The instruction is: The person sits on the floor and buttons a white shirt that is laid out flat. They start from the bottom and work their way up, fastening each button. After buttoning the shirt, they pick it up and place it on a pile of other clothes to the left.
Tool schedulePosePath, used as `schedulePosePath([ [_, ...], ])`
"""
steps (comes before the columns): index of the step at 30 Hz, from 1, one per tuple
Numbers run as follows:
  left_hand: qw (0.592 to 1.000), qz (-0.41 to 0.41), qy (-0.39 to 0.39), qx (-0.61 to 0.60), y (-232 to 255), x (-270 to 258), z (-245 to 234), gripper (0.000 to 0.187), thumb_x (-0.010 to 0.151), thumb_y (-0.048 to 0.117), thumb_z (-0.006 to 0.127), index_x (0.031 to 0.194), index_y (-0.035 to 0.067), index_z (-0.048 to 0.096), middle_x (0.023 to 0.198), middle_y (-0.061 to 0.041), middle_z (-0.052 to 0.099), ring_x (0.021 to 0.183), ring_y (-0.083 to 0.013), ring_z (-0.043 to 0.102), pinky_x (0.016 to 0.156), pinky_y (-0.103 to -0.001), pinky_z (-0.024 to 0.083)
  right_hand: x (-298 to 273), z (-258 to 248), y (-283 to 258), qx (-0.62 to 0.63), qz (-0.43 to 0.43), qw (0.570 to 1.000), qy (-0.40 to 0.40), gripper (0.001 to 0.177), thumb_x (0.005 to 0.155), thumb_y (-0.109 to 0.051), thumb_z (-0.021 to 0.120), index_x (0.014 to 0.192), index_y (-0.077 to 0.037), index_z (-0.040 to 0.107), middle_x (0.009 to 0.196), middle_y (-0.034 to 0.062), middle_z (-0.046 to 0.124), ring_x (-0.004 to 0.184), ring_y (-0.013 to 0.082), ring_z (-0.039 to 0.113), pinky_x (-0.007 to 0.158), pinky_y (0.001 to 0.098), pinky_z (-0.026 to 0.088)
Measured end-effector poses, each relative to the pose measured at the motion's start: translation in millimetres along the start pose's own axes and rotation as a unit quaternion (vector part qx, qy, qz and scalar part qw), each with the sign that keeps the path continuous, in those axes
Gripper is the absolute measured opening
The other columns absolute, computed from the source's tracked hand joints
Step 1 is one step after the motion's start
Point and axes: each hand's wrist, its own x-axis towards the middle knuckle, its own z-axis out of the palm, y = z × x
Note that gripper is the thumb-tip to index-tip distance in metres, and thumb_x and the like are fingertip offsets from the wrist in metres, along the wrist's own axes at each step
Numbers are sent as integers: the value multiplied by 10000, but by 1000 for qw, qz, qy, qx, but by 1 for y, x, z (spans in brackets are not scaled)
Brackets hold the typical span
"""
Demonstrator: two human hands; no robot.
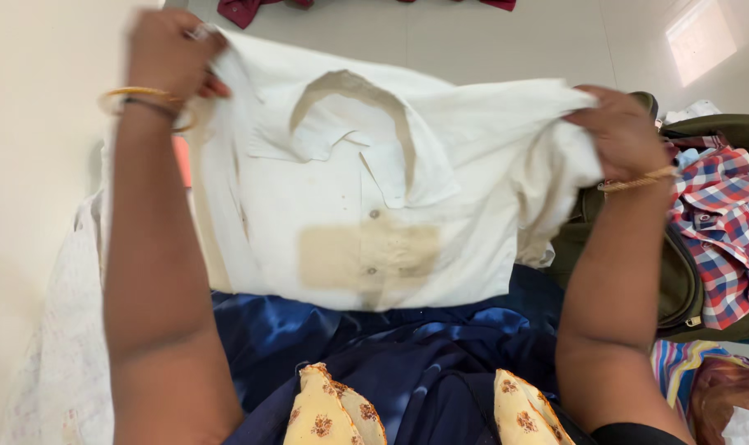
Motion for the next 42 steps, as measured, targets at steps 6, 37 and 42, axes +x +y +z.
schedulePosePath([
  [6,973,-216,-65,47,-107,57,110,250,940,135,700,799,-56,624,642,-160,684,515,-221,720,420,-294,531,60,-1,93,-145,189,968,74,239,1006,-44,624,1185,102,683,994,128,722,779,168,647,656,314,496],
  [37,709,-222,-441,503,-351,-116,323,1329,806,152,850,1661,206,-166,1642,-376,-169,1465,-651,28,1135,-724,218,1,68,386,-740,271,569,-236,845,933,-55,593,1635,-37,124,1735,110,6,1551,386,207,1107,508,461],
  [42,686,-154,-472,532,-367,-125,339,887,798,145,805,1544,46,336,1613,-278,243,1465,-494,331,1175,-622,315,6,70,337,-741,328,520,-271,697,811,-48,819,1417,-3,479,1540,150,343,1364,341,464,1000,467,528],
])
